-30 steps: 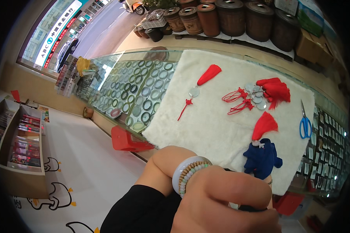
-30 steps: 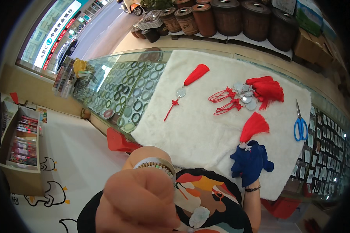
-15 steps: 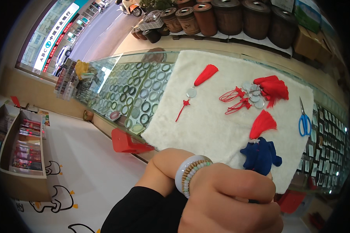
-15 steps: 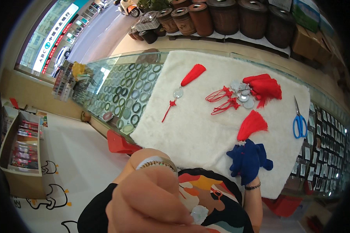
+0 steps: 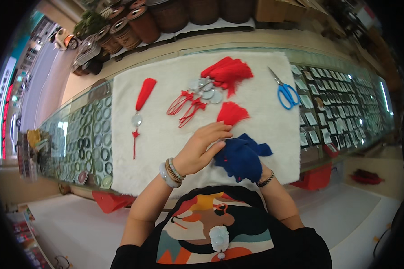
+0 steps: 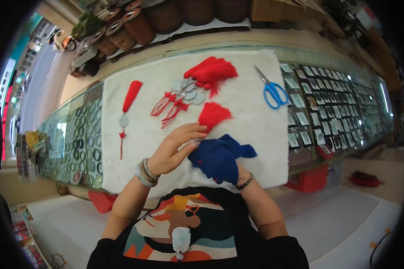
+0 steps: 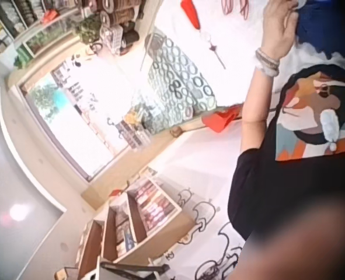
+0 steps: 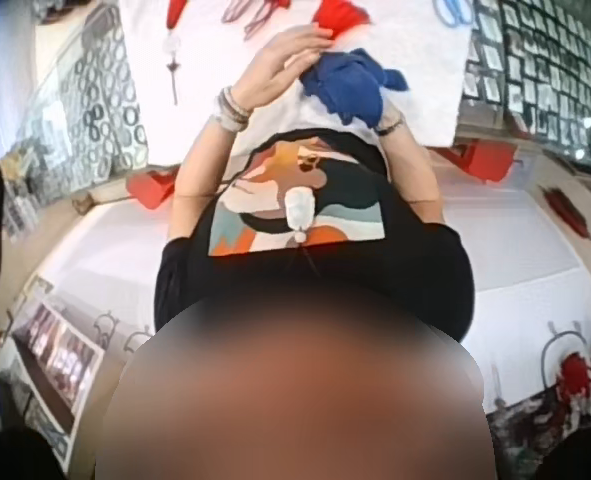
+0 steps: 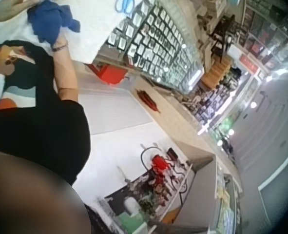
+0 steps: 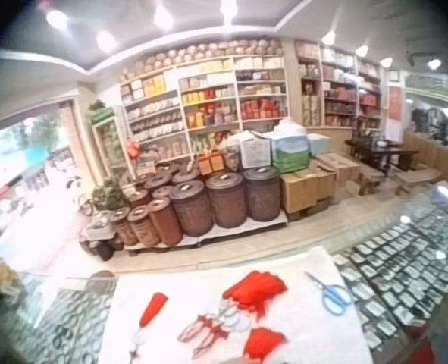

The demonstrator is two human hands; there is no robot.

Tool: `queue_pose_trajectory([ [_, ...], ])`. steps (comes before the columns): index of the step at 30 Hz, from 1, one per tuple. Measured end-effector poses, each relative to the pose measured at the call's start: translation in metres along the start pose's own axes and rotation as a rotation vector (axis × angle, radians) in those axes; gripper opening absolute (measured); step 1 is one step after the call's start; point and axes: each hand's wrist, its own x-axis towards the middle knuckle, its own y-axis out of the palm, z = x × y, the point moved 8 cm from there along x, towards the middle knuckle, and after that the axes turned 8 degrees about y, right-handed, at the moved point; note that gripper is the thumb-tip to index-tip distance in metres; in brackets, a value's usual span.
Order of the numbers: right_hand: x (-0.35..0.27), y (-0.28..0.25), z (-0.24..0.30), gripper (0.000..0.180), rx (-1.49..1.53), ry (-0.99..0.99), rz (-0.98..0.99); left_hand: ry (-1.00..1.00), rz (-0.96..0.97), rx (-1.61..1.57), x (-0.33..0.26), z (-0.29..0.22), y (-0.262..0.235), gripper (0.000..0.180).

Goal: The person assembles red tassels with white jade-like pendants by threading red cords through the pendants and tying knots. They use a blue cloth to handle the pendants and place the finished tassels on a wall-mounted display rack.

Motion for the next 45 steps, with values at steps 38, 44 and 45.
queue_pose_trajectory([
  [38, -0.012, -0.013, 0.048, 0.013, -0.728, -0.111, -0.237, -0.794, -0.278, -0.841, -0.082, 0.039, 0.047, 0.009],
  [44, -0.009, -0.006, 0.039, 0.008, 0.088, -0.136, -0.385, -0.708, -0.41, -0.678, -0.076, 0.031, 0.042, 0.007],
  [45, -0.01, -0.006, 0.031, 0.008, 0.259, -0.123, -0.396, -0.694, -0.427, -0.671, -0.076, 0.03, 0.042, 0.007],
])
